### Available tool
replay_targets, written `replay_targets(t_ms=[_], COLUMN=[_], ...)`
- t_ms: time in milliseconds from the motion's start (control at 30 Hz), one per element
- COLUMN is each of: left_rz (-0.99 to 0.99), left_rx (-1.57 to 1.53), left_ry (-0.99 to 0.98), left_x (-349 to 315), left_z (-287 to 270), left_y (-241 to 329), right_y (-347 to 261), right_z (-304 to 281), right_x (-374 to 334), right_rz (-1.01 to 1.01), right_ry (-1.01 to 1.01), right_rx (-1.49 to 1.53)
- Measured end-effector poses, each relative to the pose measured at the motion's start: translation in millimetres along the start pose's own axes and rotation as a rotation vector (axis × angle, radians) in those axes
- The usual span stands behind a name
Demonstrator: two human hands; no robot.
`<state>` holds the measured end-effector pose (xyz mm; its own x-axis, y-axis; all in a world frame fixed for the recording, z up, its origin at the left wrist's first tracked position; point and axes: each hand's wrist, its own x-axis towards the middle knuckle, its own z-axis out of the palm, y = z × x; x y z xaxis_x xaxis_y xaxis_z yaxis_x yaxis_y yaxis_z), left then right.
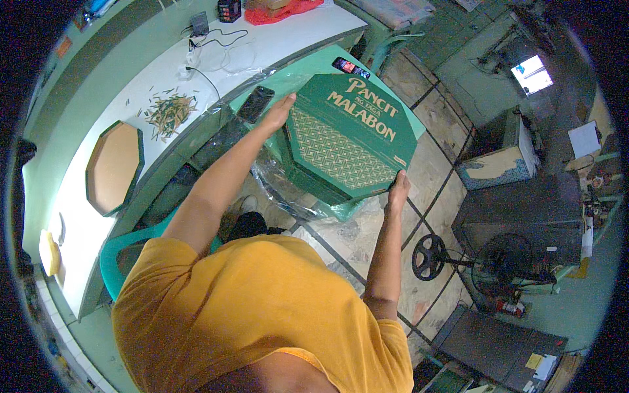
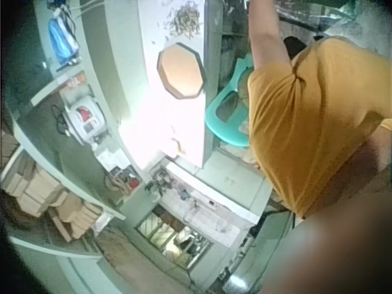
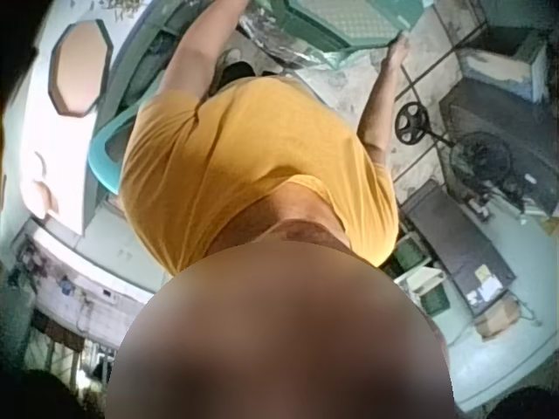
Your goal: The person assembles green octagonal cardboard boxes by folding and taping the flaps, then stacks them on a metal counter and a high shelf. The person also gathers small debris from the table and floor and places it into a plastic bag.
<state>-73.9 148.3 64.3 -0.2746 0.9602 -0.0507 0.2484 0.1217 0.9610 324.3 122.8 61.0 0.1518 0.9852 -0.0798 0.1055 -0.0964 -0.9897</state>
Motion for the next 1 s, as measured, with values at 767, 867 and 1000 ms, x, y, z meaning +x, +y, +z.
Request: replay_targets(t_ms=[767, 867, 1000], left_rz=[-1.235, -0.992, -0.461], left_rx=[0.835, 1.058, 1.177], left_ry=[0.694, 0.653, 0.933], left_x=[-287.3, -313.3, -296.8], left_z=[-381.9, -362.7, -339.5], left_y=[-183.0, -184.4, -162.8], right_y=[-49.8, -72.5, -110.8], right_z=[-108.8, -67.4, -6.8], right_x=[30.3, 38.2, 25.4], right_rz=[-0.099, -0.092, -0.127], right_ry=[0.27, 0.196, 0.078], right_rx=[0.041, 0.094, 0.147])
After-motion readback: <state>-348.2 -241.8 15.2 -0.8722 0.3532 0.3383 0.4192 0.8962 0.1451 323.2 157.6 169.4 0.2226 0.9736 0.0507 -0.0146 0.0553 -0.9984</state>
